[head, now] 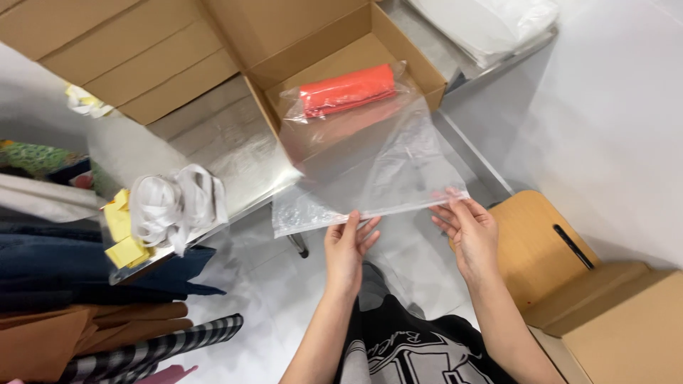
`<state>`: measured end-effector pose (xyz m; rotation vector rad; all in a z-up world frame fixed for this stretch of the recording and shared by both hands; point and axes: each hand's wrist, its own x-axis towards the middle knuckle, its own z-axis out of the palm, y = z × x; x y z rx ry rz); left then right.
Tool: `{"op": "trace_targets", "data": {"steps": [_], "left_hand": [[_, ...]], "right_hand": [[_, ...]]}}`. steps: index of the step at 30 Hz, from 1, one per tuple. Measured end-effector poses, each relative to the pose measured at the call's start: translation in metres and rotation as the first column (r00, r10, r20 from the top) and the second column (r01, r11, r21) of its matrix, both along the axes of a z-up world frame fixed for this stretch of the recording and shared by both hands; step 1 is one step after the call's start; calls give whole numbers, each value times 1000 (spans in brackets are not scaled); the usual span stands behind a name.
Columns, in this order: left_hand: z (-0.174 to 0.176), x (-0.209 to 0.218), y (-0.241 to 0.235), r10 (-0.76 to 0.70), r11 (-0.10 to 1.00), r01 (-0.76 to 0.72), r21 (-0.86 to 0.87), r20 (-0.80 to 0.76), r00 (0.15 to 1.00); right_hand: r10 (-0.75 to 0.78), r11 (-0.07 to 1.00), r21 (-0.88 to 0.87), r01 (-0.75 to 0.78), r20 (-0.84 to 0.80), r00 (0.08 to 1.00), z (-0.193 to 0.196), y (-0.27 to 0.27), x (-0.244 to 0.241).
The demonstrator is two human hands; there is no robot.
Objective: Hanging clothes on a rack and packing items into cardboard boxes for shipping
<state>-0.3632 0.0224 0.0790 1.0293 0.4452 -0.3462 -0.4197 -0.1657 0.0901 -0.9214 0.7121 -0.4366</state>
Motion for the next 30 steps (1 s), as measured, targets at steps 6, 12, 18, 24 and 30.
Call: {"op": "trace_targets", "data": {"steps": [6,12,18,24,30], "left_hand": [[9,-2,1,-1,1000,1,-15,-8,1000],[10,-3,1,9,999,-9,-31,-1,1000],[8,-3,0,6,1000,-6,-31,17,1000],[11,-5,1,-9,1000,9,-15,5,1000],[12,-6,1,-12,1000,12,-10,4,1000]], "right_hand": [[157,987,21,-158,22,987,-3,30,10],[308,951,-40,-307,32,951,2,34,7],[281,958,-58,-279,29,959,-1,32,7],[232,971,-58,-230,24,973,4,27,3],[166,984,-60,-165,15,986,-18,13,5]]}}
